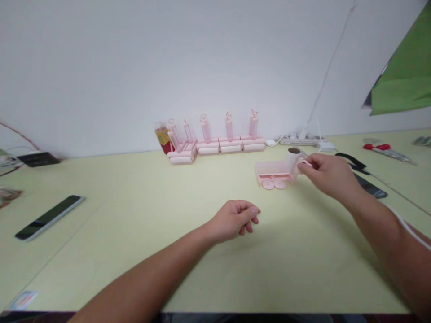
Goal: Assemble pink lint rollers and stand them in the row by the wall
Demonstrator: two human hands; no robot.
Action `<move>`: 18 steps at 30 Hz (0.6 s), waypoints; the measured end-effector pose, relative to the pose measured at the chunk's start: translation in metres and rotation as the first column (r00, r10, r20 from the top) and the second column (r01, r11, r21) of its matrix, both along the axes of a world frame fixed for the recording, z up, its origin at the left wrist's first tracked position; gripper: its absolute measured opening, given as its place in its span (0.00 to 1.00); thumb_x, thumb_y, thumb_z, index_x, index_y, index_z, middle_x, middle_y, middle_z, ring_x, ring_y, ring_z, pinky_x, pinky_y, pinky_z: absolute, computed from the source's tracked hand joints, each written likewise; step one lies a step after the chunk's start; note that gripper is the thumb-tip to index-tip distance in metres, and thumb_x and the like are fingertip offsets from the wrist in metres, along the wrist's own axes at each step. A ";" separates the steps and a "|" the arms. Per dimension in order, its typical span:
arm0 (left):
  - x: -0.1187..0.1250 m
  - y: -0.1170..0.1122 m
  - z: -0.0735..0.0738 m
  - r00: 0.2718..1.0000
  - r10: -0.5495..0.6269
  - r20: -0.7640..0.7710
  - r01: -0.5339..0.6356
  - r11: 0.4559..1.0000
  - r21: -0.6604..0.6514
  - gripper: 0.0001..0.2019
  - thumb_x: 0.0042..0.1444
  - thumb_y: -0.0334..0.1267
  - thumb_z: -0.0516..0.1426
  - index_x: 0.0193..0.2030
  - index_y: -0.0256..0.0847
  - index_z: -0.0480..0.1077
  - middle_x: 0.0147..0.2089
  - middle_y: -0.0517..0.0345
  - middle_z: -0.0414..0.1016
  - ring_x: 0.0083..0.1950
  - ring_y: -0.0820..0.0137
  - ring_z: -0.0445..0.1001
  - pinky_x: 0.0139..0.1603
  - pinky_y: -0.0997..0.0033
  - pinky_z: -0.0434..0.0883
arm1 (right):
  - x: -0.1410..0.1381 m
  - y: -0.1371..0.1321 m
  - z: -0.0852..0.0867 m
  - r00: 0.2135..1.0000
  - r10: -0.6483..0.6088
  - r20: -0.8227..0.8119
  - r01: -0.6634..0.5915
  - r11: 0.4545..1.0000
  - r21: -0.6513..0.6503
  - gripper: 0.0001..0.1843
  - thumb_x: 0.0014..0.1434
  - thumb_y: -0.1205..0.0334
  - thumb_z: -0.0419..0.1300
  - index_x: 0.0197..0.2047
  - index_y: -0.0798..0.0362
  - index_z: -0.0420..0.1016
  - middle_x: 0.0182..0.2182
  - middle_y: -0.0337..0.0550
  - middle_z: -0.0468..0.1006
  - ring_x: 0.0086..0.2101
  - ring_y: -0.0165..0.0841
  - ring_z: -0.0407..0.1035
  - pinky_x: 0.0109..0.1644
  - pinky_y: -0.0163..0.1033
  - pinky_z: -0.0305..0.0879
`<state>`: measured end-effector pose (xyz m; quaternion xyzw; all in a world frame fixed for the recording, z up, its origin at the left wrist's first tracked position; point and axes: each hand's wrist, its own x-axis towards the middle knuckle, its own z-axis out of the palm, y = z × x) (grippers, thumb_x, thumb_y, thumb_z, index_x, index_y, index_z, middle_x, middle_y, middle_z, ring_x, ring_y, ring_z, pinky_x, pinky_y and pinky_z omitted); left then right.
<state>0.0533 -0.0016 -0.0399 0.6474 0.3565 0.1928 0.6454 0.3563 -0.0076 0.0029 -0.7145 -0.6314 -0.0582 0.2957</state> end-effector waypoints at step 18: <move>-0.004 -0.003 0.006 0.994 -0.049 -0.099 0.053 0.998 0.037 0.20 0.57 0.53 0.56 0.39 0.36 0.72 0.37 0.53 0.75 0.29 0.76 0.70 0.23 0.79 0.63 | 0.039 0.041 -0.049 0.999 -0.016 0.041 0.032 0.905 -0.424 0.16 0.52 0.48 0.59 0.28 0.53 0.78 0.27 0.48 0.79 0.27 0.38 0.70 0.29 0.38 0.53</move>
